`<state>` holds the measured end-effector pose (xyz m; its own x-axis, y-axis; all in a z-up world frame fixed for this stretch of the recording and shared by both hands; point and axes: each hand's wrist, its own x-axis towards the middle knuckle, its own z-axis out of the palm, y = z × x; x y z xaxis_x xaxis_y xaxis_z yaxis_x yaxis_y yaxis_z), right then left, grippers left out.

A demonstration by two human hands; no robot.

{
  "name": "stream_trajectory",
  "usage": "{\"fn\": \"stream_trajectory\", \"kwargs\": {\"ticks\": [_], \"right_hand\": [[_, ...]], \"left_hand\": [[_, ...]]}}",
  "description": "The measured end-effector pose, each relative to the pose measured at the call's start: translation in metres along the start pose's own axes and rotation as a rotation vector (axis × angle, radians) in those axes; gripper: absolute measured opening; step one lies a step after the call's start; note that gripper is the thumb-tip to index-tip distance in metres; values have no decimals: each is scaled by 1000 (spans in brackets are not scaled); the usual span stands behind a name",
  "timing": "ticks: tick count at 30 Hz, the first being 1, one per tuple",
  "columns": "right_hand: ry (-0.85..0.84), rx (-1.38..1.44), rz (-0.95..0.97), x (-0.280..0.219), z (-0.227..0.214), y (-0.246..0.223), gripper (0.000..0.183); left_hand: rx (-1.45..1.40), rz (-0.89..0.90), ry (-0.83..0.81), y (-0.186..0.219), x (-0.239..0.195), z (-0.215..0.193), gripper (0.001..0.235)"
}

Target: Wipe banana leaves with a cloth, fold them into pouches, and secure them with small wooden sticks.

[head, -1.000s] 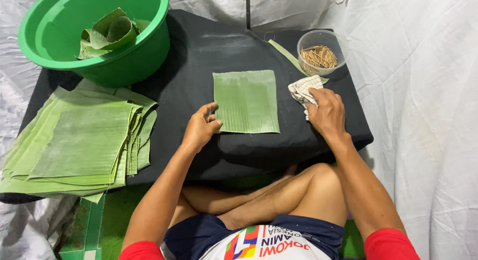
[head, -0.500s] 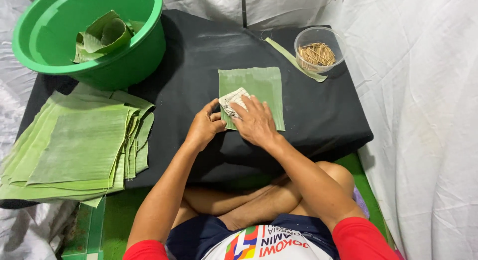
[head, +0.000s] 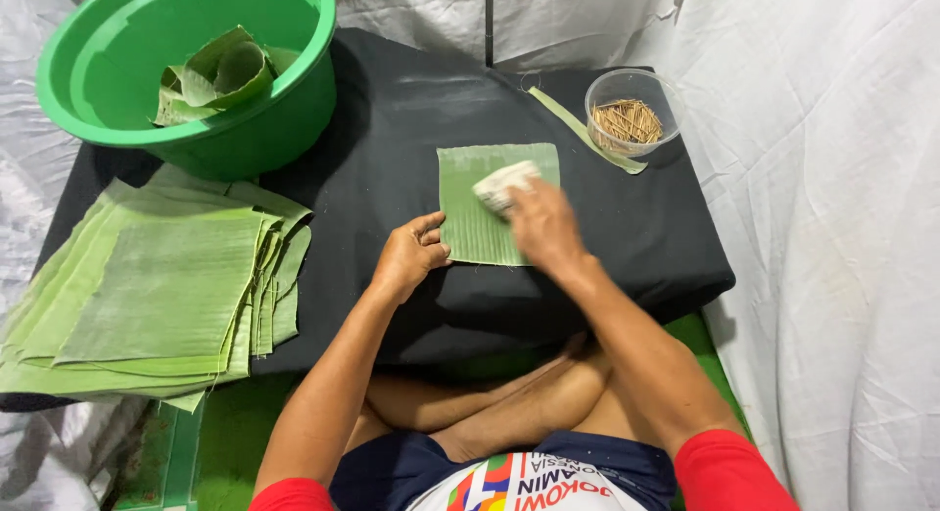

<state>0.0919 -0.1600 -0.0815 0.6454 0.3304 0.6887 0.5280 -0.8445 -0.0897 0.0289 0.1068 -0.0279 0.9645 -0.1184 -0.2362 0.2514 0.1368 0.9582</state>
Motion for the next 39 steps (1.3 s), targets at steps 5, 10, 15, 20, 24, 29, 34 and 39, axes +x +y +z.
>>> {"fn": "stream_trajectory", "kwargs": {"ticks": [5,10,15,20,24,29,34,39], "right_hand": [[-239,194,37,33,-16,-86,33],[-293,62,112,28,4,-40,36],[-63,-177,97,25,11,44,25],[-34,-32,26,44,44,11,28],[-169,179,-126,70,25,-64,24],[-147,101,-59,85,52,-35,28],[-97,-29,-9,85,55,18,28],[-163,-168,122,63,41,69,31]], "left_hand": [[-12,22,1,1,-1,3,77],[-29,2,6,-2,-1,1,76],[1,-4,23,4,-5,5,71],[12,-2,18,1,-2,3,72],[21,-11,19,-6,4,1,71],[17,-14,12,-1,1,-1,70],[12,-2,18,1,-1,3,69],[29,21,33,2,-5,4,67]]}}
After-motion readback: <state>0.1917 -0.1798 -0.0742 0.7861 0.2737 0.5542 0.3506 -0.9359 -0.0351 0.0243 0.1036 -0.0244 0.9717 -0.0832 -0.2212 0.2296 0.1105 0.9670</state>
